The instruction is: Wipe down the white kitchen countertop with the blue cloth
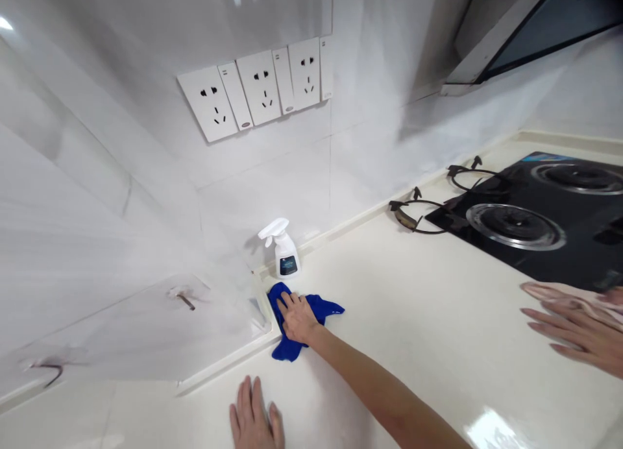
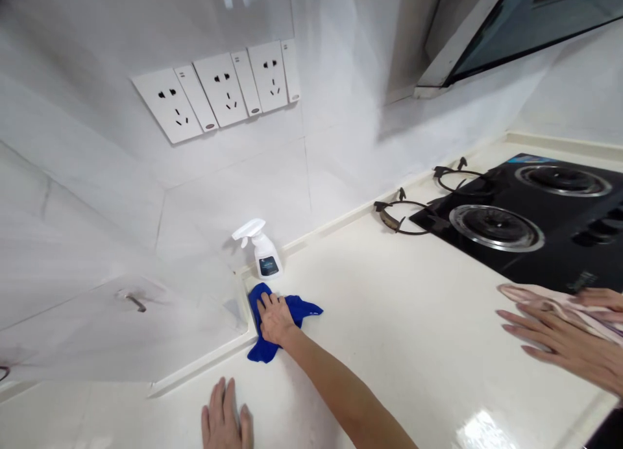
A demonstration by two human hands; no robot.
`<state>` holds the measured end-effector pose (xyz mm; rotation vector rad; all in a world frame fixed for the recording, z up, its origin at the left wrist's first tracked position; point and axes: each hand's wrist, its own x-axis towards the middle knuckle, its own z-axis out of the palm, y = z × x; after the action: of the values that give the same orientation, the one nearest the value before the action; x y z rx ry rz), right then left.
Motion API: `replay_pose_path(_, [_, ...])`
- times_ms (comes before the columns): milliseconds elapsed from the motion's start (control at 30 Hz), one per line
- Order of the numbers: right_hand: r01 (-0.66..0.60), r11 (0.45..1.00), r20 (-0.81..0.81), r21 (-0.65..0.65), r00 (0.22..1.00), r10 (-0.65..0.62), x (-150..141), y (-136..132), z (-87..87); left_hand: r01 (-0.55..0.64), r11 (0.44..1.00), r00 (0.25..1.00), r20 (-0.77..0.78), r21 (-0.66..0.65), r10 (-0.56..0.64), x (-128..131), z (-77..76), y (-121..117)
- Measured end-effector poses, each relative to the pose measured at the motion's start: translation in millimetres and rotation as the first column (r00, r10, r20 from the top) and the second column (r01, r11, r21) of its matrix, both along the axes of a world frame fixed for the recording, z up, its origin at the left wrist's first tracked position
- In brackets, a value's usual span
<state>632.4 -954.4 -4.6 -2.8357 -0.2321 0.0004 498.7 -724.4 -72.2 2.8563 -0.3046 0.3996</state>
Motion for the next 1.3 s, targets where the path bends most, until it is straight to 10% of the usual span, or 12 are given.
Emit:
replay_pose_path(700, [0.133, 0.987, -0.119, -0.091, 0.982, -0.143, 79.9, 19.2, 0.5, -0.019, 1.000, 0.999, -0.026, -0.011, 0.019, -4.8, 12.4, -8.3])
replay_pose_path(1300, [0.072, 0.995, -0.138, -0.070, 0.987, -0.081, 45.5, 14.9, 15.8, -0.036, 0.999, 0.999, 0.029, 0.009, 0.036, -2.1, 4.7, -2.1])
